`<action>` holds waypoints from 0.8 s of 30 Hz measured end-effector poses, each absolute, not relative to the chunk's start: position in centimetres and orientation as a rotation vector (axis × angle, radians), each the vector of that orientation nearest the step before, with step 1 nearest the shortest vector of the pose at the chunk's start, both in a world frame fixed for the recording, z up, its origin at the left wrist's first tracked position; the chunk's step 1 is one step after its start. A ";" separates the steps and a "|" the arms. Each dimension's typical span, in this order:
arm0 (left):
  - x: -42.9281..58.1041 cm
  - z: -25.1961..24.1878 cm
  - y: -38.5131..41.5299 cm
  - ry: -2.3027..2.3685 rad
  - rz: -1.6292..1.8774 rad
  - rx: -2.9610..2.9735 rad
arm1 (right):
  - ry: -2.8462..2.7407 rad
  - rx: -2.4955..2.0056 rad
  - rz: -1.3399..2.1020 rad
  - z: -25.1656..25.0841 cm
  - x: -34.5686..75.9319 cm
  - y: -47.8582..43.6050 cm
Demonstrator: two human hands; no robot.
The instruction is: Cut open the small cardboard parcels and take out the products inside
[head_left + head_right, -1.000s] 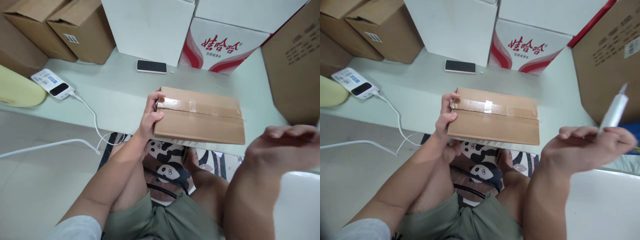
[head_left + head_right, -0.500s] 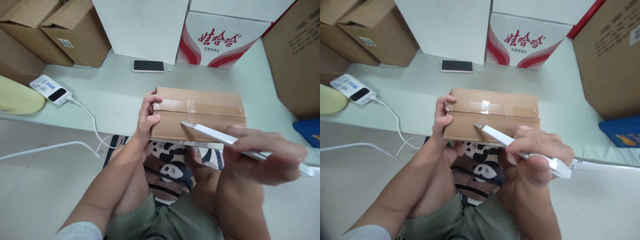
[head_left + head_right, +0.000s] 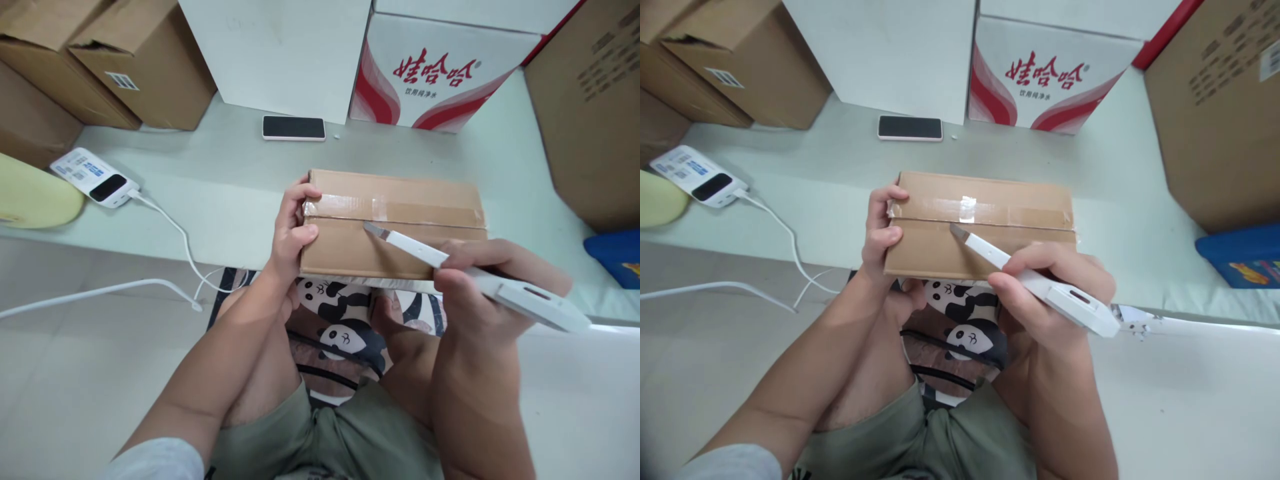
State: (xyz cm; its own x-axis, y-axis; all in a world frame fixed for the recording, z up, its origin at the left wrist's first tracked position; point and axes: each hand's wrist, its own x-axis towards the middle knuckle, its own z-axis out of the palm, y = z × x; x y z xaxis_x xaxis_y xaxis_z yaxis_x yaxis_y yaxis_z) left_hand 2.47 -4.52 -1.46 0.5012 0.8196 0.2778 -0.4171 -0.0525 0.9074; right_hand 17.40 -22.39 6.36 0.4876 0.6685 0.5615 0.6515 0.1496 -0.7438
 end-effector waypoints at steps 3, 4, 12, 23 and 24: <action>2.4 -1.4 -4.6 0.414 1.051 1.266 | -1.312 -1.514 0.008 7.0 17.3 -22.5; 2.4 -1.3 -4.7 0.420 1.052 1.275 | -1.336 -1.532 0.029 7.2 17.2 -22.5; 2.6 -2.1 -4.3 0.330 1.076 1.278 | -1.196 -1.605 -0.078 6.4 17.3 -22.3; 2.2 -2.8 -3.8 0.244 1.084 1.341 | -1.033 -1.571 -0.114 6.6 16.7 -21.4; 2.2 -2.7 -3.8 0.245 1.084 1.338 | -1.026 -1.578 -0.114 6.7 16.6 -21.3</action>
State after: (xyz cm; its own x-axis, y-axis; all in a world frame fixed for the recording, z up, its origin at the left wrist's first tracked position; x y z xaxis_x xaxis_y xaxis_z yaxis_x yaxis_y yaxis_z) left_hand 2.16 -3.84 -2.71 0.5228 0.7413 0.4209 -0.4878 -0.1447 0.8609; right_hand 16.61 -21.30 6.70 0.6073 0.5392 0.5835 0.6539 0.0780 -0.7526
